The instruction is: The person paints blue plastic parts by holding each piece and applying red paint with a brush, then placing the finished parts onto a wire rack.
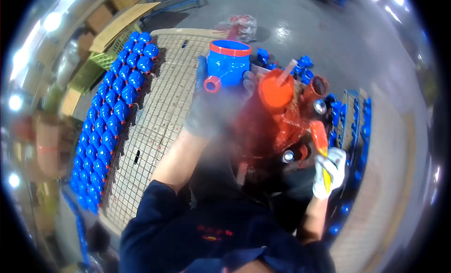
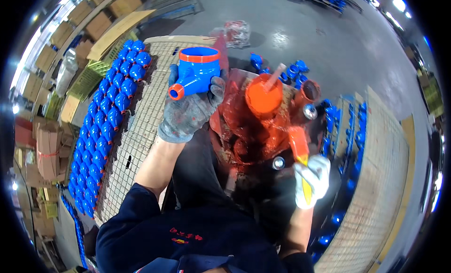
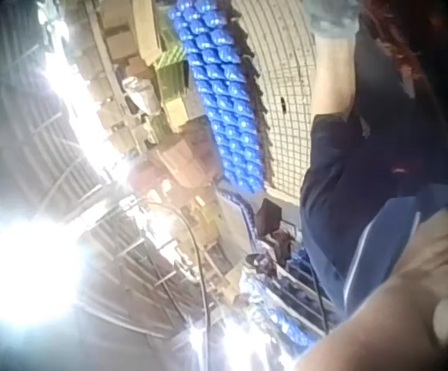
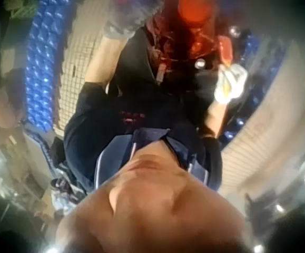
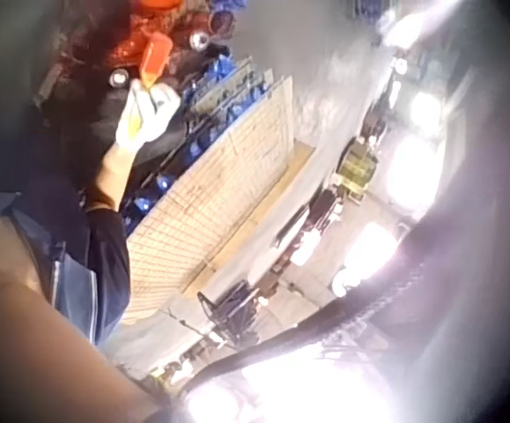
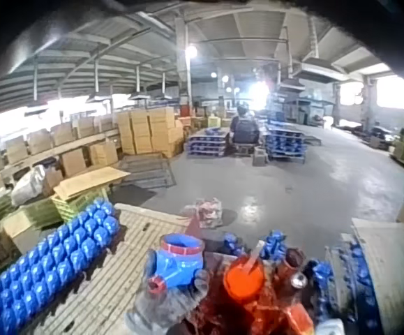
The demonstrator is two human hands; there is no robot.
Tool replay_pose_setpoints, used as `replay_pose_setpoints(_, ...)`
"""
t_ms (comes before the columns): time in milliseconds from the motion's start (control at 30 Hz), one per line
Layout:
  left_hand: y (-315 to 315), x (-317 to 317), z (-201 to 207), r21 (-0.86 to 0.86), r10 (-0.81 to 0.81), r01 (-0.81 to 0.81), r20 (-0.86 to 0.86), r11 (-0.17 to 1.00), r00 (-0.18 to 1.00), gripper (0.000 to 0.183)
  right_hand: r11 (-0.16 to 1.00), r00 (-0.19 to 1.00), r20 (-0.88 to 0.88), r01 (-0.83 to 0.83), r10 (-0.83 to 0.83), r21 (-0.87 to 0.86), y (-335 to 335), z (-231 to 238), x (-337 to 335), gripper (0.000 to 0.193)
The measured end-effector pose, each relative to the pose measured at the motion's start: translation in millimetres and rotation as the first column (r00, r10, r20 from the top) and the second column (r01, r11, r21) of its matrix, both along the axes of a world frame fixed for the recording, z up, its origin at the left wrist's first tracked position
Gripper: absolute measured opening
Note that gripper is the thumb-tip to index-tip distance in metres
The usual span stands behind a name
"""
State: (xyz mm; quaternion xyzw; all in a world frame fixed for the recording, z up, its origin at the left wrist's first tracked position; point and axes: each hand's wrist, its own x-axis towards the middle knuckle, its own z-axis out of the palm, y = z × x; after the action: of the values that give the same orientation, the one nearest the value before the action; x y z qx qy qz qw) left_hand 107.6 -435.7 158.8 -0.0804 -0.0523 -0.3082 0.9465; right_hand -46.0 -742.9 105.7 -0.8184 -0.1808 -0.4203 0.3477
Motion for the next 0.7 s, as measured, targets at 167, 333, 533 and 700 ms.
replay_pose_setpoints(167,62,87,-46,0.75,0.252,-0.512,0.446,0.419,0.859,0.05,0.994,0.994,0.032,0.103,-0.102,-0.027,3,-10,29,0.025)
replay_pose_setpoints(333,162,224,-116,0.792,0.367,-0.482,0.351,0.375,0.862,0.056,0.988,0.993,-0.006,0.114,-0.115,-0.099,-2,-32,73,0.032)
replay_pose_setpoints(533,259,355,-133,0.31,-0.016,-0.207,0.521,-0.928,0.853,0.104,0.929,0.983,-0.181,-0.095,0.031,-0.359,-2,-28,152,0.013)
replay_pose_setpoints(700,338,423,-163,-0.061,-0.043,-0.016,0.466,-0.998,0.884,0.054,0.917,0.985,-0.171,-0.054,-0.015,-0.394,19,-51,189,0.023)
